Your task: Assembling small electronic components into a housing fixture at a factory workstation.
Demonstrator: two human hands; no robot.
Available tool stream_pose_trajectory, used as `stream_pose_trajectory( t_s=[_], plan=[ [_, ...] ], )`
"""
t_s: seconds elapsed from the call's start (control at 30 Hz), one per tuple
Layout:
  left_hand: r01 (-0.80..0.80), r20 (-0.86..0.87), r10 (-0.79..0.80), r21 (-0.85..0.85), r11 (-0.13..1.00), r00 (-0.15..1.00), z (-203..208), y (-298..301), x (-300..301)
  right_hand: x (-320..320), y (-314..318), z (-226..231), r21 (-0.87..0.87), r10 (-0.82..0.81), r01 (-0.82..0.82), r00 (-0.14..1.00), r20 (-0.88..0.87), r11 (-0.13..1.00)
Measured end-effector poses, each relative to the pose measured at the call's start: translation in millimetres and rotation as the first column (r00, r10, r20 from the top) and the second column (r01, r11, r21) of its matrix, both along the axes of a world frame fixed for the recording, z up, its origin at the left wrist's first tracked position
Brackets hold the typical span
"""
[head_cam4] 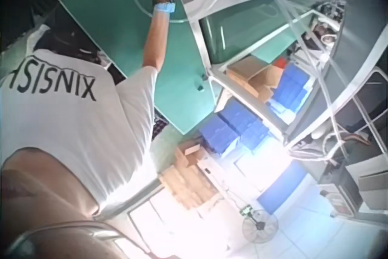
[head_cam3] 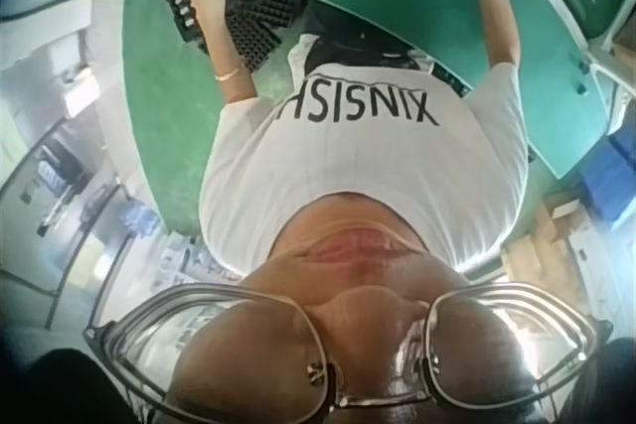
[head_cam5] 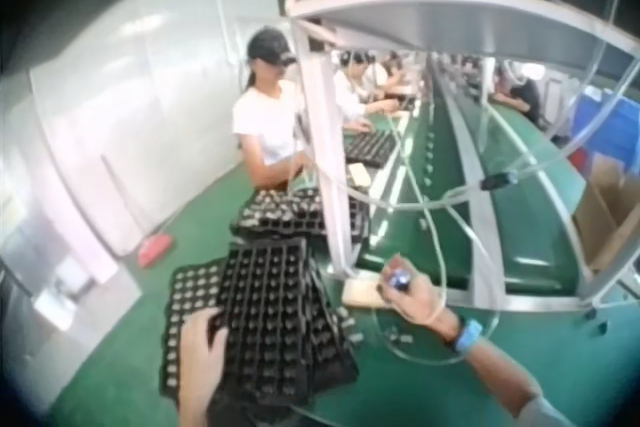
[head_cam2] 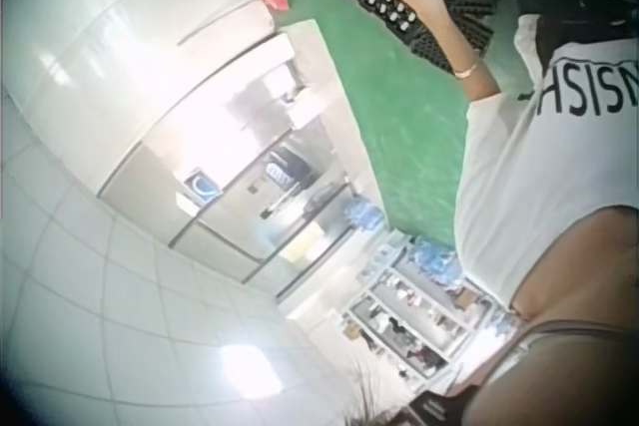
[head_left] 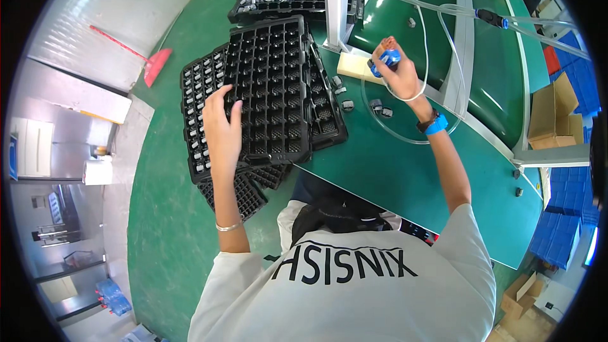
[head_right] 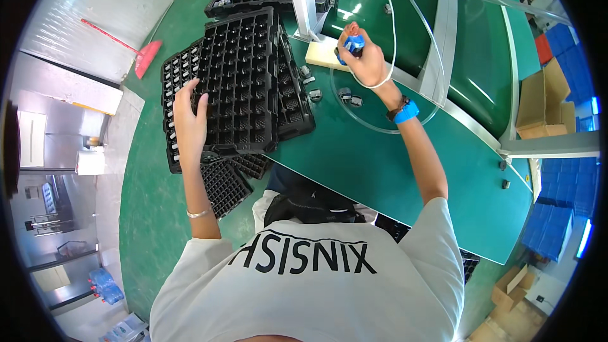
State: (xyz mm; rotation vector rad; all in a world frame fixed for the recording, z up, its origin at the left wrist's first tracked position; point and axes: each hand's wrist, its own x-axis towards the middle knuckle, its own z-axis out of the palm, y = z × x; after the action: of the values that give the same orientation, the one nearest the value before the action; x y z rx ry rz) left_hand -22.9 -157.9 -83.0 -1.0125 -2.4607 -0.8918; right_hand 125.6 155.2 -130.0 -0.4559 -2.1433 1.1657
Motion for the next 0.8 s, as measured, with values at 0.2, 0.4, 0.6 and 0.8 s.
stream_pose_trajectory(
  t_s=[0.2, 0.4, 0.6, 0.8],
  plan=[
    [-0.17, 0.072, 0.206, -0.341, 0.924, 0.976, -31, -27, -27, -15, -5, -16, 0.2, -0.022, 0.009, 0.998, 0.065, 0.98],
    [-0.164, 0.181, 0.212, -0.246, 0.955, 0.96, -35, -26, -32, -11, -6, -12, 0.244, -0.058, 0.033, 0.994, 0.093, 0.969],
    [-0.21, 0.201, 0.201, 0.022, 0.977, 0.959, -13, -53, -25, -12, -5, -11, 0.206, 0.022, -0.035, 0.998, 0.064, 0.978],
    [-0.483, 0.306, 0.398, 0.293, 0.825, 0.865, 4, -158, 0, -7, -6, -7, 0.229, -0.018, 0.001, 0.997, 0.072, 0.973]
  ],
)
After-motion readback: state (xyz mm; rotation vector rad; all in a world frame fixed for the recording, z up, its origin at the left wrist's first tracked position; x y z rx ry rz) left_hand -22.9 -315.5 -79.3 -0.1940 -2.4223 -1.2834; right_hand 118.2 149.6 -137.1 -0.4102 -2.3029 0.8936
